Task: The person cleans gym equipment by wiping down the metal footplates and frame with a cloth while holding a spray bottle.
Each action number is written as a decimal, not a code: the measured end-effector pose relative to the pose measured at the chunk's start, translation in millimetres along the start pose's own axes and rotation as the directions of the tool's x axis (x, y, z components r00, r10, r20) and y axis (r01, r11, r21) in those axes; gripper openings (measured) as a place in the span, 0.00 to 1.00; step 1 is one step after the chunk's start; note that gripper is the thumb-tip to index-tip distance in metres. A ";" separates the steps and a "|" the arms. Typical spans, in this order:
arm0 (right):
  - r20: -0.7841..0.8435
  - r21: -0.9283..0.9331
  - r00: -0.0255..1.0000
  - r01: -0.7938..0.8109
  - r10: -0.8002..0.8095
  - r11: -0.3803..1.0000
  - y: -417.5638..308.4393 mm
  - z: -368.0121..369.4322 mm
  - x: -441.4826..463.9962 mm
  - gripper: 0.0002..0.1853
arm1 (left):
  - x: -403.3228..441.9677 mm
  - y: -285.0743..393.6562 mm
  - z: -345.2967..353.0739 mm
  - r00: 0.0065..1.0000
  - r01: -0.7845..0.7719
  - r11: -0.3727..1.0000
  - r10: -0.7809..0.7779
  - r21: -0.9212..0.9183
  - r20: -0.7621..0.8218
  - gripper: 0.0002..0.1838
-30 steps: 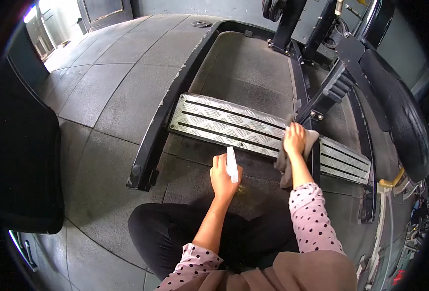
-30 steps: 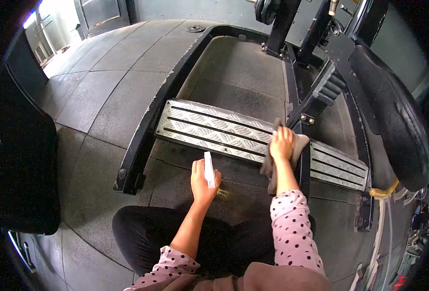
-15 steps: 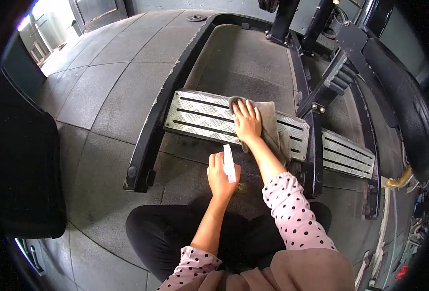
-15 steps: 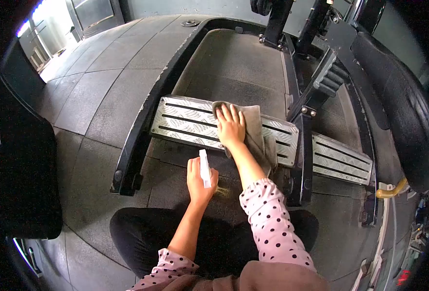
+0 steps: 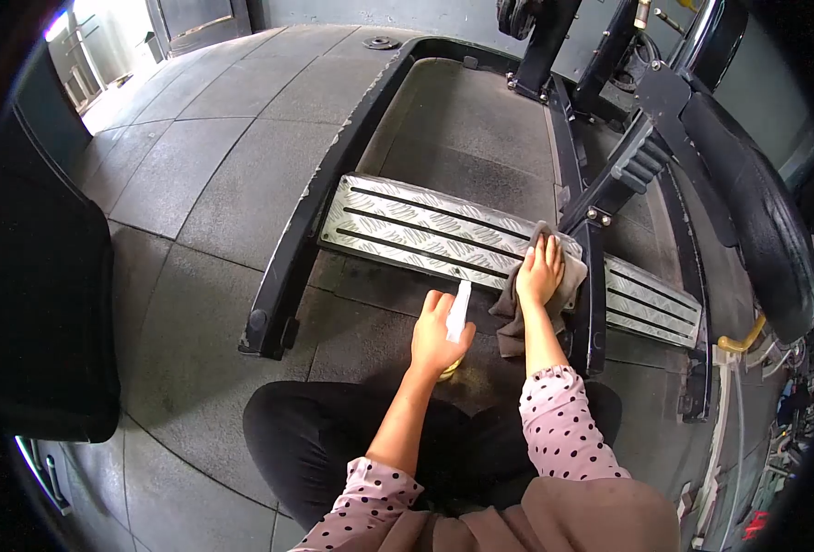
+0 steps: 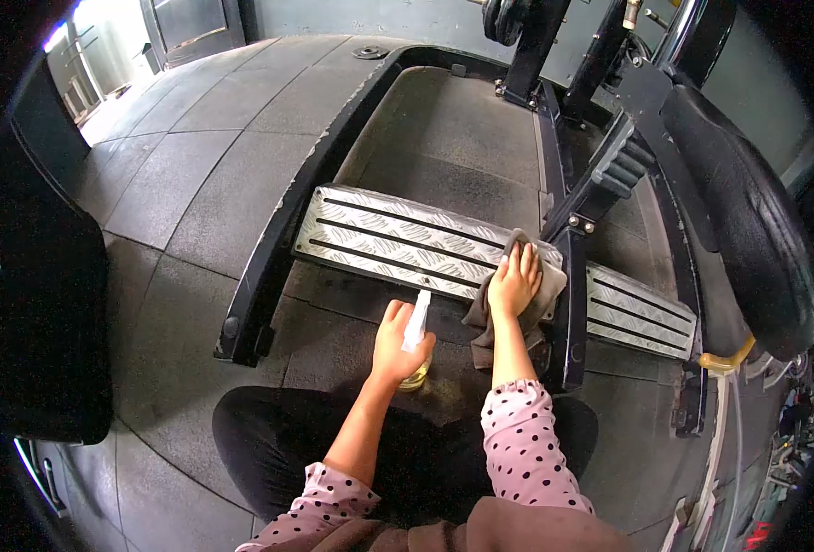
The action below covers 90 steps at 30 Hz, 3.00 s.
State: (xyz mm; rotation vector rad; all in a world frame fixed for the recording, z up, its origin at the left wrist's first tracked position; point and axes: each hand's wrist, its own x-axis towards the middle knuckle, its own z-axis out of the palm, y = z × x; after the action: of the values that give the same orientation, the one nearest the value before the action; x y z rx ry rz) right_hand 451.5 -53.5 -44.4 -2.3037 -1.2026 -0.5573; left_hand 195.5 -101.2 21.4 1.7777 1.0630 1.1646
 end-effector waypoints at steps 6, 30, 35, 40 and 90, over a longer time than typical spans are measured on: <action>0.026 0.039 0.997 0.078 -0.079 0.996 -0.4 -4.4 -1.7 0.26 | 1.0 3.0 -0.4 0.999 0.014 1.000 -0.014 0.005 0.046 0.11; 0.306 -0.039 0.899 0.340 -0.313 0.940 -77.9 1.3 27.7 0.24 | -0.5 -3.9 1.2 0.999 -0.011 0.999 0.013 0.048 -0.036 0.15; 0.421 -0.087 0.866 0.336 -0.271 0.938 -84.1 -12.1 38.2 0.26 | -3.5 -0.1 3.4 0.999 0.037 0.999 -0.037 0.025 -0.013 0.16; 0.478 -0.072 0.842 0.321 -0.250 0.944 -91.7 -7.0 53.0 0.27 | -1.3 -3.5 1.7 0.999 0.028 0.999 -0.027 0.025 -0.041 0.16; 0.544 -0.209 0.805 0.402 -0.236 0.891 -99.6 -16.0 51.1 0.28 | -2.0 4.6 -0.2 0.996 0.045 0.999 -0.044 0.014 -0.079 0.14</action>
State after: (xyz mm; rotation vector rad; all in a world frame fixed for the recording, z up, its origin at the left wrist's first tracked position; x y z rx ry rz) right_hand 393.2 19.8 19.0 -2.6278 -1.9103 -0.2653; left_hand 196.0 -104.7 25.0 1.7231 1.1550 1.2110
